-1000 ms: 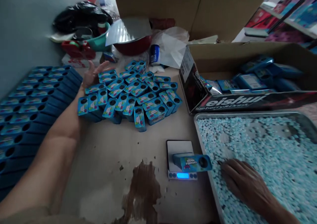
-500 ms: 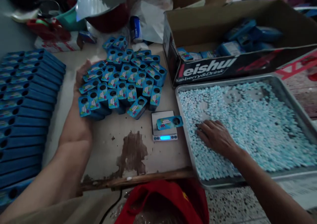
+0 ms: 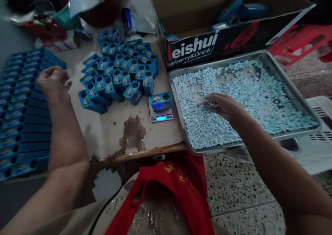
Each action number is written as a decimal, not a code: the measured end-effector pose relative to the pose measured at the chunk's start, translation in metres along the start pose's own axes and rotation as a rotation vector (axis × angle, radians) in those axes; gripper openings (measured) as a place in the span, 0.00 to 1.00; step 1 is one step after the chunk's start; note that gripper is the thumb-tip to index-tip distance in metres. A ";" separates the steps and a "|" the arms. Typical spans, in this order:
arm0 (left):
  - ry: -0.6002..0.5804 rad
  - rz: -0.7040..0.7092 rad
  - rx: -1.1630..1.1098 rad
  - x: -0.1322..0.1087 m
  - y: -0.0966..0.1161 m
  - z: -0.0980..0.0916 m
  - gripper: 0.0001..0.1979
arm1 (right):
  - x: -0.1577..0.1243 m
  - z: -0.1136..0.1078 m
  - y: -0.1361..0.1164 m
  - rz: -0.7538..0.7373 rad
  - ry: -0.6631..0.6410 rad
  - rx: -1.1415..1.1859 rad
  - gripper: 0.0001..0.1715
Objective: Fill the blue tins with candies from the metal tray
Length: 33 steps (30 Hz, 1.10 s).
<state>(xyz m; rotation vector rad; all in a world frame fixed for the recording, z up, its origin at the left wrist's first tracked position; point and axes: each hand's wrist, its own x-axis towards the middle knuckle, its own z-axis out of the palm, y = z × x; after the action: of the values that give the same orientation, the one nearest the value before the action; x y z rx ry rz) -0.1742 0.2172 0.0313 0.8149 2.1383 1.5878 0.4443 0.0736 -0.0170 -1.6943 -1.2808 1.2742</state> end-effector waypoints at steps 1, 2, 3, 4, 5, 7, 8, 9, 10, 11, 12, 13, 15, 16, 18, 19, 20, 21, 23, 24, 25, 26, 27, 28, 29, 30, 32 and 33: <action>-0.051 0.049 0.022 -0.008 0.001 -0.007 0.15 | -0.004 -0.002 0.000 0.018 -0.038 -0.040 0.13; -0.093 0.106 0.037 -0.017 0.002 -0.014 0.19 | -0.008 -0.004 0.000 0.018 -0.074 -0.114 0.11; -0.121 0.168 0.045 -0.027 0.003 -0.018 0.21 | -0.011 -0.006 -0.001 -0.005 -0.109 -0.217 0.09; -0.127 0.227 0.045 -0.039 0.005 -0.022 0.21 | -0.014 -0.007 -0.003 -0.054 -0.140 -0.338 0.06; -0.116 0.281 0.044 -0.051 0.007 -0.024 0.18 | -0.017 -0.007 -0.005 -0.109 -0.166 -0.454 0.04; -0.084 0.380 0.046 -0.076 0.011 -0.028 0.13 | -0.019 -0.006 -0.012 -0.168 -0.191 -0.624 0.05; -0.103 0.427 0.049 -0.089 0.013 -0.030 0.11 | -0.020 -0.004 -0.017 -0.175 -0.190 -0.674 0.07; -0.142 0.465 0.054 -0.101 0.013 -0.033 0.10 | -0.021 -0.001 -0.022 -0.174 -0.172 -0.713 0.08; -0.184 0.497 0.058 -0.113 0.012 -0.036 0.09 | -0.023 0.003 -0.028 -0.172 -0.146 -0.742 0.09; -0.232 0.520 0.062 -0.124 0.010 -0.039 0.09 | -0.025 0.007 -0.035 -0.173 -0.124 -0.759 0.10; -0.275 0.533 0.064 -0.135 0.006 -0.041 0.08 | -0.027 0.012 -0.043 -0.176 -0.114 -0.762 0.09; -0.307 0.544 0.061 -0.146 0.000 -0.043 0.07 | -0.029 0.018 -0.052 -0.175 -0.118 -0.751 0.07; -0.342 0.576 0.038 -0.167 -0.015 -0.041 0.05 | -0.032 0.031 -0.073 -0.181 -0.129 -0.700 0.03; -0.359 0.603 0.026 -0.177 -0.024 -0.038 0.04 | -0.032 0.038 -0.084 -0.190 -0.132 -0.672 0.01; -0.441 0.665 0.034 -0.195 -0.043 -0.028 0.03 | -0.030 0.053 -0.108 -0.236 -0.137 -0.639 0.03; -0.503 0.692 0.055 -0.203 -0.051 -0.022 0.02 | -0.028 0.061 -0.120 -0.278 -0.151 -0.646 0.04; -0.567 0.712 0.082 -0.209 -0.060 -0.016 0.01 | -0.024 0.069 -0.130 -0.329 -0.171 -0.673 0.06; -0.617 0.723 0.106 -0.213 -0.068 -0.011 0.01 | -0.020 0.075 -0.139 -0.382 -0.196 -0.717 0.07; -0.669 0.729 0.136 -0.215 -0.082 -0.003 0.02 | -0.010 0.086 -0.151 -0.476 -0.241 -0.814 0.08; -0.680 0.729 0.147 -0.214 -0.089 0.000 0.02 | -0.004 0.090 -0.154 -0.509 -0.259 -0.852 0.08; -0.689 0.731 0.157 -0.212 -0.094 0.001 0.02 | 0.001 0.093 -0.155 -0.536 -0.270 -0.875 0.08; -0.699 0.734 0.168 -0.209 -0.099 0.002 0.03 | 0.007 0.094 -0.154 -0.561 -0.280 -0.885 0.09; -0.709 0.738 0.176 -0.206 -0.104 0.002 0.03 | 0.012 0.095 -0.151 -0.587 -0.288 -0.890 0.09; -0.717 0.740 0.181 -0.203 -0.107 0.003 0.04 | 0.016 0.094 -0.149 -0.612 -0.293 -0.895 0.08; -0.720 0.741 0.180 -0.201 -0.110 0.003 0.05 | 0.020 0.094 -0.146 -0.635 -0.300 -0.904 0.07; -0.721 0.741 0.176 -0.199 -0.112 0.003 0.05 | 0.022 0.093 -0.144 -0.654 -0.303 -0.917 0.07; -0.724 0.741 0.159 -0.197 -0.114 0.003 0.07 | 0.025 0.092 -0.142 -0.668 -0.307 -0.938 0.08; -0.730 0.741 0.154 -0.197 -0.114 0.004 0.08 | 0.025 0.093 -0.142 -0.661 -0.306 -0.940 0.09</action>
<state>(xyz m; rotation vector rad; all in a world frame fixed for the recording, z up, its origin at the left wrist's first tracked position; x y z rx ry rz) -0.0471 0.0719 -0.0896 2.0293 1.4868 1.0980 0.3131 0.1358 0.0737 -1.3817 -2.6208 0.5371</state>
